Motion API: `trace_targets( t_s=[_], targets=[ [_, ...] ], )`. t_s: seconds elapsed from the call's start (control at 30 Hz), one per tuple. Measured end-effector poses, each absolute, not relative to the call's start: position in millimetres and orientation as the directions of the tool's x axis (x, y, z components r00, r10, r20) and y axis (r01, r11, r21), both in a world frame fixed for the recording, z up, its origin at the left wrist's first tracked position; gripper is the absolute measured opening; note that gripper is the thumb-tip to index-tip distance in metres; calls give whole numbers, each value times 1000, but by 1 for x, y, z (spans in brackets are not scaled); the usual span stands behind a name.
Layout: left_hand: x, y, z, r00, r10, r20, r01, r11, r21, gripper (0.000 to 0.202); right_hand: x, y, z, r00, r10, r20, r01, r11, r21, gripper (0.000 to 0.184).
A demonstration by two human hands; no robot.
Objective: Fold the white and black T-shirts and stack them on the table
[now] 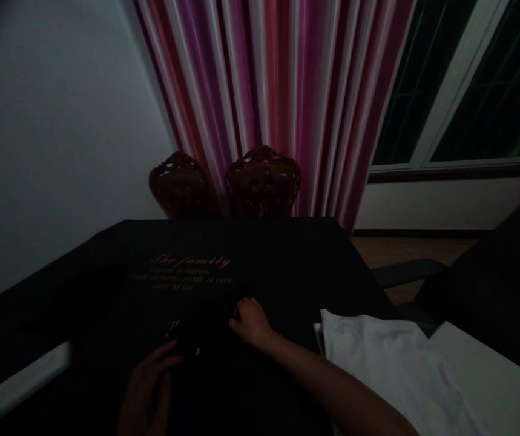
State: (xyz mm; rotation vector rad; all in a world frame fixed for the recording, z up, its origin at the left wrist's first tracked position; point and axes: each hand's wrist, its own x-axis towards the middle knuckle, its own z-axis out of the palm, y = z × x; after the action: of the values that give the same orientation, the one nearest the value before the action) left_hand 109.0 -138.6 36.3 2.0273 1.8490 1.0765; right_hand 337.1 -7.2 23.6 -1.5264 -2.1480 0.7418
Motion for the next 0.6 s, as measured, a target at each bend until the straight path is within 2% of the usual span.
trace_targets(
  t_s=[0.03,0.1,0.17,0.23,0.33,0.47,0.6],
  targets=[
    [125,-133,46,26,947,320,757,-228,612,30,335,-8,24,-326,945,35,705,268,-656,5],
    [154,-118,60,60,976,209,704,-190,685,34,331,-14,30,-328,936,125,595,308,-742,2],
    [176,-101,69,-19,992,122,652,-80,754,41,328,-25,40,-334,906,260,419,390,-820,2],
    [189,-85,72,-119,989,88,576,-3,817,46,326,-36,50,-381,846,373,251,483,-839,8],
    [195,-72,72,-250,961,119,359,-22,933,46,326,-44,64,-421,784,457,85,536,-840,16],
    [199,-75,73,-418,902,105,168,-37,985,37,332,-33,73,-277,860,428,-52,431,-901,17],
    [210,-86,83,-501,863,71,76,-37,996,38,341,-14,74,-176,921,347,41,359,-932,29]
  ],
)
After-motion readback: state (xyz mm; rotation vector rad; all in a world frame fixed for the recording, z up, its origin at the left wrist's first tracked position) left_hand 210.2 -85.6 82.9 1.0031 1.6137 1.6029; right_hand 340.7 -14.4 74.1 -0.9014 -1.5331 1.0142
